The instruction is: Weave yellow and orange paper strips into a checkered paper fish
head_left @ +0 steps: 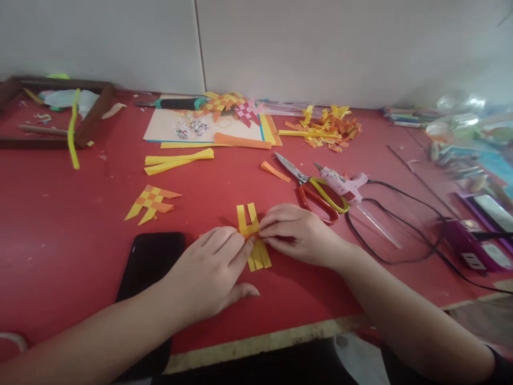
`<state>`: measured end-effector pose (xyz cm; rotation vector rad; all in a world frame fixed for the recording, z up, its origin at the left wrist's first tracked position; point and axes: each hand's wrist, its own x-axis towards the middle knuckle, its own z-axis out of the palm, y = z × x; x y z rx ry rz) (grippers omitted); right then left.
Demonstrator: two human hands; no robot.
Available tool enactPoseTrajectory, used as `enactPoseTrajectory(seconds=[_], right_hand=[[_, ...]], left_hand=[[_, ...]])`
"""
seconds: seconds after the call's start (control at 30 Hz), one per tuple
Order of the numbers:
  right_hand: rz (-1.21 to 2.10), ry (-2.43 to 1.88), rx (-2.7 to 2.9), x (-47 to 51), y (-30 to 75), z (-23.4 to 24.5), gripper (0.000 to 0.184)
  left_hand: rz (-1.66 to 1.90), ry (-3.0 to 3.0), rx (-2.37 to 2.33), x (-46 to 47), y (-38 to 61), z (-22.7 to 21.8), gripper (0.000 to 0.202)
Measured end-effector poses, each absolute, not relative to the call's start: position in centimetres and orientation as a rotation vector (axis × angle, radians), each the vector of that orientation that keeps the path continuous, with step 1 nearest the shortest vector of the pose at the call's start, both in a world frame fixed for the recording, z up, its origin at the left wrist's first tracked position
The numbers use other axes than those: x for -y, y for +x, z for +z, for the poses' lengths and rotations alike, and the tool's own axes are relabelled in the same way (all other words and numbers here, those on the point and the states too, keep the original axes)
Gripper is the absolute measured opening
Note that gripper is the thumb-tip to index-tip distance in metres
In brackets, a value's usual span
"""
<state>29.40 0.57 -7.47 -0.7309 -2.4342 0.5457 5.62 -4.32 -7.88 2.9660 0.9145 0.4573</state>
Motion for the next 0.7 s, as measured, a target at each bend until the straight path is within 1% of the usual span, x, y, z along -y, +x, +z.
enactPoseTrajectory(seconds=[0.17,0.43,0.7], right_hand=[[0.533,-0.699,2.447,-0.64,29.5,-7.44,0.014],[0.54,-0.7,2.437,-0.54,29.5,-7.43,0.011],[0.538,-0.698,2.441,-0.57,29.46,-7.45,0.012]], left_hand=[[0.47,2.981,-0.904,4.38,5.6,-7.98,0.071],[0.547,2.992,-0.843,4.45,5.82,-8.04,0.057],[0.562,3.017,-0.853,4.53,5.84,-8.2,0.061]])
